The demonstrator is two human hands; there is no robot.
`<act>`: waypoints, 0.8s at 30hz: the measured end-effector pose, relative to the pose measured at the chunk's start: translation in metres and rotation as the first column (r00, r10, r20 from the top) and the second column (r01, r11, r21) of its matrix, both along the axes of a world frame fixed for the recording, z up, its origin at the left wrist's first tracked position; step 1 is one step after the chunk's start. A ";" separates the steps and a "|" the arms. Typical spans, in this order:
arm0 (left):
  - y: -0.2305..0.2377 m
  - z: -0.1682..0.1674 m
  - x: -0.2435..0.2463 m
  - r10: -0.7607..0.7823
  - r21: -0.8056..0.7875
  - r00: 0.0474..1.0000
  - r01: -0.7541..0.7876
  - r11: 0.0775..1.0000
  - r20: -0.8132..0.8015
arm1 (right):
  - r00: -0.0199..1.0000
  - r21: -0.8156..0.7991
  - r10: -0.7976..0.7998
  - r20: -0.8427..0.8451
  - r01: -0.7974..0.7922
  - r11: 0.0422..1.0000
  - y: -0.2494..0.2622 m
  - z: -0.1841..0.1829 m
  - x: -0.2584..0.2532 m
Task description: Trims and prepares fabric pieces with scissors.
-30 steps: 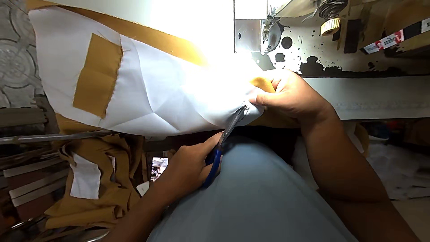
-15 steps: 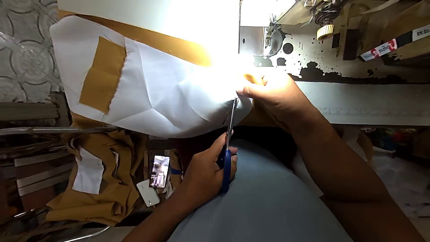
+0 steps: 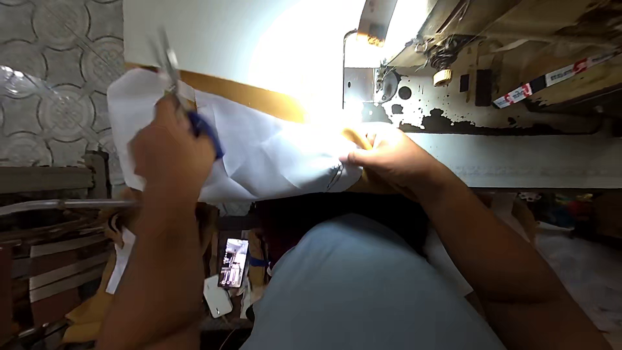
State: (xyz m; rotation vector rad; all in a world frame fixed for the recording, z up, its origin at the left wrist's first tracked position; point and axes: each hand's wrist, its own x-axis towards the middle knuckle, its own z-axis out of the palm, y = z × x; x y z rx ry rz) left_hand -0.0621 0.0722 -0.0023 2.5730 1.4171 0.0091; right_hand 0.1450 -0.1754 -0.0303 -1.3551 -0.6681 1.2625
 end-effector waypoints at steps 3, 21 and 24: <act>0.026 -0.015 0.117 -0.218 0.004 0.975 0.218 0.976 0.041 | 0.997 -0.081 -0.073 -0.022 0.071 0.994 -0.005 0.006 -0.012; -0.123 -0.046 -0.049 -0.273 -0.640 0.814 0.575 0.510 0.513 | 0.983 -0.009 -0.183 -0.002 0.183 0.983 -0.014 -0.010 -0.012; -0.121 -0.047 -0.051 -0.281 -0.635 0.824 0.561 0.531 0.492 | 0.979 -0.022 -0.201 0.035 0.202 0.979 -0.018 -0.011 -0.012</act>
